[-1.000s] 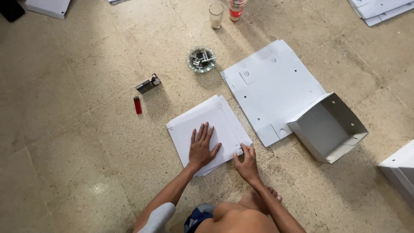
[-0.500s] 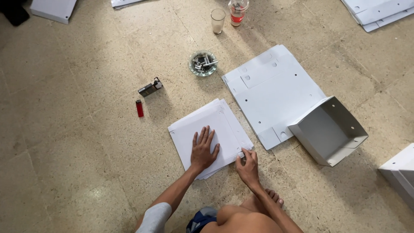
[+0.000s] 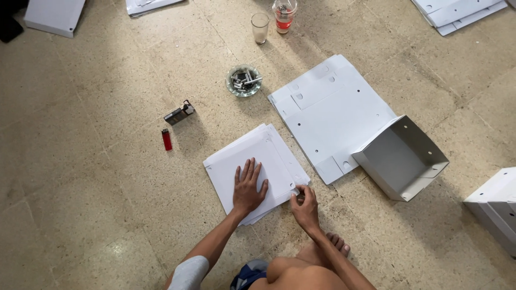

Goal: Assembling a cardboard box lid by folding pre-scored edges and tucking in tabs.

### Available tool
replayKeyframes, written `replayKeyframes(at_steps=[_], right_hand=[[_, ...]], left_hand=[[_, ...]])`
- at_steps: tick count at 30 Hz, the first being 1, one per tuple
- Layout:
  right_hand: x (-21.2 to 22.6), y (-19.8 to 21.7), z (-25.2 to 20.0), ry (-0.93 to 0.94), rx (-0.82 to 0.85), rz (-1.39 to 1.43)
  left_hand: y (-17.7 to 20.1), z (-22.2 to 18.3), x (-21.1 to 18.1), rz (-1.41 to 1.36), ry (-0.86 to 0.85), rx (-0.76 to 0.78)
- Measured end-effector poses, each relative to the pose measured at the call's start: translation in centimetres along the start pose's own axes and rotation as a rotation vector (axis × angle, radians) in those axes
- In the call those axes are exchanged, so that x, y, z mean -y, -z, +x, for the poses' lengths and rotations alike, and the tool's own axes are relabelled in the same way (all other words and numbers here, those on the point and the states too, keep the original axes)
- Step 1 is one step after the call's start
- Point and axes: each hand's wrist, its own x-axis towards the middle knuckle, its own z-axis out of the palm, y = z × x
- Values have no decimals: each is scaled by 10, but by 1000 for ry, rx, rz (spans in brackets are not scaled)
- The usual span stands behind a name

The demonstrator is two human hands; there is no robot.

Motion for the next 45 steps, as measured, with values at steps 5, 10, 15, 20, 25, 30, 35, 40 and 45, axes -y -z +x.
replayKeyframes(at_steps=[5,10,15,20,25,30,35,40,45], right_hand=[[-20,-13,6,82,-47,-76],[-2,-10,-4,120,-65,-103],[8,4,-10,184,-16,-133],[-31,10,-15,116,-91,-75],[-75,15,-24,208,-279,-128],[-86,23,-28,259,-296,-151],[-86,21,-29,295,-308,-149],[-90,20,-27,304,-311,-161],[-84,22,-29,344,-326,-149]], left_hand=[[-3,0,1,6,3,2],[-8,-1,4,17,-12,-23],[-33,1,11,102,-159,-136],[-25,13,-35,-72,-514,-28],[-18,29,-49,-160,-707,148],[-16,27,-49,-206,-712,54],[-21,25,-48,-225,-707,27],[-20,26,-49,-277,-695,-14],[-23,29,-50,-366,-653,91]])
